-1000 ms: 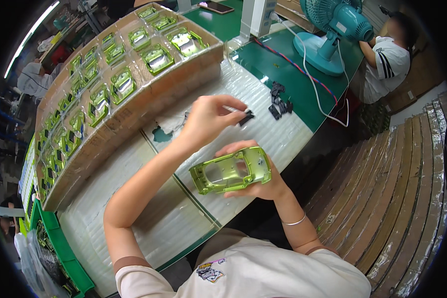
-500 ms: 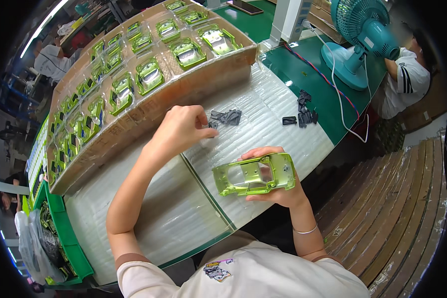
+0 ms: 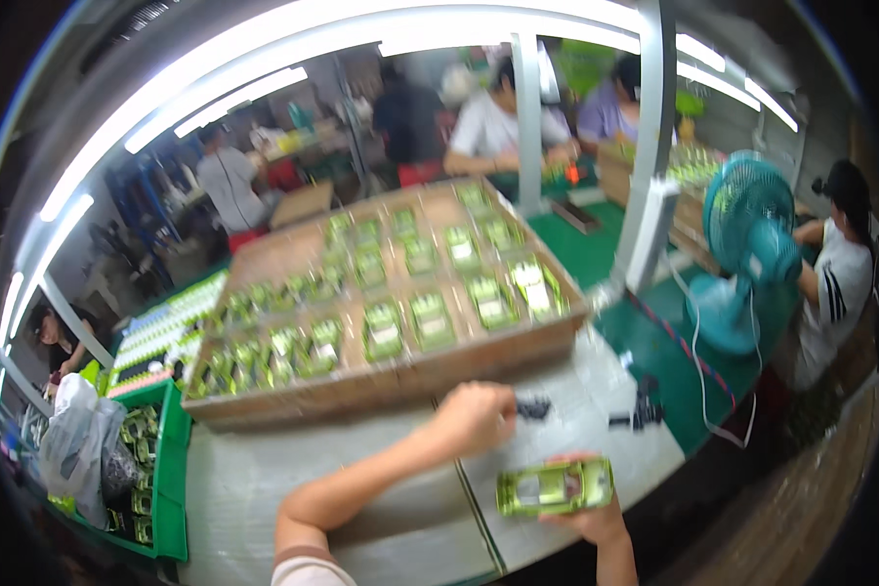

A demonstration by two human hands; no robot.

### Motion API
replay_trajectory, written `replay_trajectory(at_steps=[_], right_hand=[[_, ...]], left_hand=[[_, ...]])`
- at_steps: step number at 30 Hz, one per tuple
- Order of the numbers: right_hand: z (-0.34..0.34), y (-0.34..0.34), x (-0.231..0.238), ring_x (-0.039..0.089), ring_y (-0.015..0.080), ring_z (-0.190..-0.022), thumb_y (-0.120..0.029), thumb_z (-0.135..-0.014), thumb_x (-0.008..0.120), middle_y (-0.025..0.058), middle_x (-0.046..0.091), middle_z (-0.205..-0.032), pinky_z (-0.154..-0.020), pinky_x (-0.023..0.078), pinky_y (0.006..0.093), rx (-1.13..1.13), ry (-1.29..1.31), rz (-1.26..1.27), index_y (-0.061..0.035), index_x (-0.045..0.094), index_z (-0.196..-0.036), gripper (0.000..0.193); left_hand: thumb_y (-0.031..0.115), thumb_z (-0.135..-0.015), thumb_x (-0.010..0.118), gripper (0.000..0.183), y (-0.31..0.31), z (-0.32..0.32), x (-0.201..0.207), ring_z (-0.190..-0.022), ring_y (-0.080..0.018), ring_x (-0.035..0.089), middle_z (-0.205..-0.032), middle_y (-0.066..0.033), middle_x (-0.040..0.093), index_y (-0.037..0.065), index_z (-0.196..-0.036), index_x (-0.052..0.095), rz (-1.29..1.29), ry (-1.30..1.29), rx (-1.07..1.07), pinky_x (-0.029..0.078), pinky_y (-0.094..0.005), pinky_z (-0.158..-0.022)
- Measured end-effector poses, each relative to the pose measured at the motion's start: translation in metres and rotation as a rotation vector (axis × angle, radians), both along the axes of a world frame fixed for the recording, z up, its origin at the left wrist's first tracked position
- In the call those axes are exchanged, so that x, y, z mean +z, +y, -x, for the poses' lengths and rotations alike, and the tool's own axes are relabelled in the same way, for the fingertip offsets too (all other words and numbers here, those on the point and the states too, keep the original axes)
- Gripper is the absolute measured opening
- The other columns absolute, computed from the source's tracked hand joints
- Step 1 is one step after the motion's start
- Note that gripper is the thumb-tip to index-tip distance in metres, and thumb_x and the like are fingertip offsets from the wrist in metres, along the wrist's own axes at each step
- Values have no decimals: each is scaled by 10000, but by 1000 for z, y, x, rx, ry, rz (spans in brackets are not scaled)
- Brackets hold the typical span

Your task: The person assembles small green toy cars by inserting black plastic components into the chassis. They pick up a car body, insert a part, and place the finished unit into a cardboard tray. The process is repeated continuously throughout the clip.

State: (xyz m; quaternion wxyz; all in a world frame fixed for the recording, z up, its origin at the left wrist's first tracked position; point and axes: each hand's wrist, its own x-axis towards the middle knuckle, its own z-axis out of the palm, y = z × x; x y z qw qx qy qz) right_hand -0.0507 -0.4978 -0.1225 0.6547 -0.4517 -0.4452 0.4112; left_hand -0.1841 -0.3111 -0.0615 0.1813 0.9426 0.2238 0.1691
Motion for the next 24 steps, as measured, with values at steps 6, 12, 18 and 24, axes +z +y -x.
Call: replay_trajectory(at_steps=[6,12,18,24], right_hand=[[-8,1,-1,567,111,-915,-73,-558,836,61,593,-1023,-800,479,269,-61,-271,50,-13,494,-1078,625],[-2,3,1,575,143,-935,-14,-552,819,87,584,-1042,-811,484,278,-34,-53,54,0,444,-1111,673],[-6,2,-4,569,160,-957,-2,-542,818,90,570,-1049,-831,483,293,-5,-147,81,-4,402,-1139,727],[-4,2,-7,544,169,-1004,1,-536,820,95,539,-1092,-854,479,295,-4,-25,51,-6,395,-1150,746]], left_hand=[[-7,-641,688,201,-54,0,-16,-718,-224,629,-844,-76,649,44,-771,544,114,-543,-477,510,-312,-598],[-6,-675,677,192,-74,1,-51,-694,-243,606,-835,-92,617,24,-792,528,169,-666,-429,497,-313,-593],[-22,-660,691,243,-74,-2,-53,-679,-221,617,-837,-94,627,23,-873,585,119,-696,-447,504,-291,-566],[17,-706,666,207,-75,-1,-50,-707,-228,612,-821,-75,620,38,-895,584,164,-705,-464,497,-316,-606]])
